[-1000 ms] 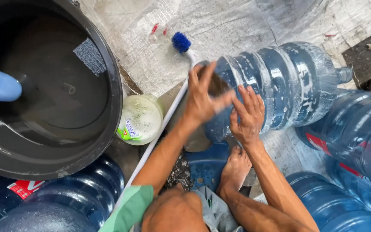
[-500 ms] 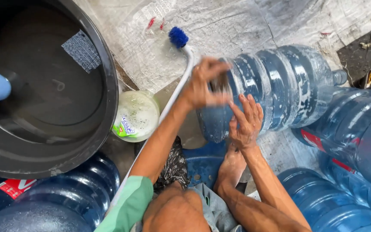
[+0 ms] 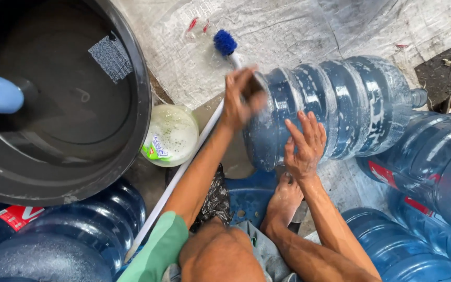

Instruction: Scrubbing the exterior of large plastic water bottles with a sponge and soapy water to clean them.

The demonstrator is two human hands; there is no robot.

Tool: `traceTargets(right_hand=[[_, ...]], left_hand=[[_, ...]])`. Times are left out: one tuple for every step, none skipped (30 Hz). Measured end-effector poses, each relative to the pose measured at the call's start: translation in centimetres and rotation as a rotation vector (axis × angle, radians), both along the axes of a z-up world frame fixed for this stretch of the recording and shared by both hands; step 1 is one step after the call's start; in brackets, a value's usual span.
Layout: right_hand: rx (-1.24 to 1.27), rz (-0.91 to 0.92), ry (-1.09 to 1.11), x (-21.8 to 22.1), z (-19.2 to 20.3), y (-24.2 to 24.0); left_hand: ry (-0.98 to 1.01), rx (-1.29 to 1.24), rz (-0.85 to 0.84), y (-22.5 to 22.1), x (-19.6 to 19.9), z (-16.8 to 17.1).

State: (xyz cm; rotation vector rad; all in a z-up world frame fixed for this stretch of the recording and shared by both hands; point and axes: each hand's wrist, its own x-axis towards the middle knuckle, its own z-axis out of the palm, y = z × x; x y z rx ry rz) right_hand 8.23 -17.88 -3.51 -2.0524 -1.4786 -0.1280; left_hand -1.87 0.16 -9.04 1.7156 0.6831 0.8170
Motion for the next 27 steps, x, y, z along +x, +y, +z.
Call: traceTargets(right_hand=[[0.016,0.004,-0.035,0.1,0.1,0.4],[0.032,0.008,-0.070,0.2,0.3,0.8],[0.037,0.020,-0.074,0.1,0.4,0.8],[0.031,0.019,-0.057,0.1,0.4,0.9],[0.022,0.005,-0.039,0.0,0.5,0.7],[0.024,0.005,-0.043,0.3,0.4,0.8],[0.009,0.004,-0.016,0.3,0.3,0.7],[-0.006,0.004,0.010,0.4,0.2,0.6],[-0.006,0.003,0.012,0.3,0.4,0.7],[-0.005,0.012,0.011,0.3,0.8,0.9],[-0.005,0.020,0.013,0.1,1.1,0.9],[-0.006,0.019,0.018,0.0,0.9,0.9],[0.000,0.033,0.001,0.3,0.8,1.2],[0.005,0.046,-0.016,0.5,0.6,1.4],[0.005,0.051,-0.017,0.5,0.7,1.6],[-0.003,0.042,-0.033,0.6,0.8,1.8],[-0.007,0.037,-0.055,1.0,0.8,2.3],[-0.003,0.046,-0.060,1.4,1.0,2.8],[-0.029,0.045,-0.036,1.3,1.1,2.8],[-0.054,0.044,-0.010,1.4,1.2,2.9],[-0.054,0.040,-0.007,1.5,1.3,3.3],[-0.053,0.048,0.028,1.6,1.4,3.7],[-0.049,0.060,0.063,1.8,1.5,4.3],[-0.046,0.061,0.065,2.2,1.5,4.6],[-0.067,0.069,0.057,2.3,1.4,4.7],[-0.089,0.077,0.050,2.3,1.3,4.9],[-0.088,0.075,0.050,2.4,1.2,5.0]], left_hand=[[-0.028,-0.189,0.060,1.7,1.0,-2.2],[-0.058,-0.377,0.120,3.6,1.9,-4.3],[-0.064,-0.372,0.131,2.3,1.0,-2.0],[-0.019,-0.340,0.152,1.0,0.3,0.3],[0.029,-0.312,0.161,-0.5,-0.4,2.5],[0.026,-0.310,0.160,-2.2,-0.6,3.9],[-0.049,-0.181,0.109,-4.2,-1.1,5.2],[-0.123,-0.051,0.059,-6.2,-1.5,6.4],[-0.122,-0.052,0.058,-6.4,-1.3,6.0],[-0.095,0.006,0.109,-6.7,-1.2,5.5],[-0.066,0.063,0.160,-7.1,-1.2,5.2],[-0.061,0.063,0.159,-5.3,-0.7,5.0],[0.007,-0.170,0.225,-3.2,0.0,4.8],[0.074,-0.403,0.290,-1.2,0.6,4.6],[0.072,-0.403,0.294,-0.4,1.0,3.0],[0.133,-0.494,0.292,0.5,1.4,1.3],[0.187,-0.582,0.293,1.6,2.2,-0.4],[0.179,-0.579,0.300,-0.2,1.2,1.2],[0.077,-0.383,0.269,-2.3,0.0,2.7],[-0.025,-0.187,0.238,-4.4,-1.1,4.2],[-0.021,-0.186,0.234,-6.0,-1.9,5.1],[-0.004,-0.215,0.244,-7.6,-2.8,6.0],[0.010,-0.241,0.259,-9.0,-3.7,6.9],[0.012,-0.237,0.260,-8.1,-2.9,6.2],[0.019,-0.265,0.306,-7.1,-2.4,5.5],[0.026,-0.291,0.351,-6.2,-1.9,4.9],[0.025,-0.291,0.349,-4.2,-0.6,5.2]])
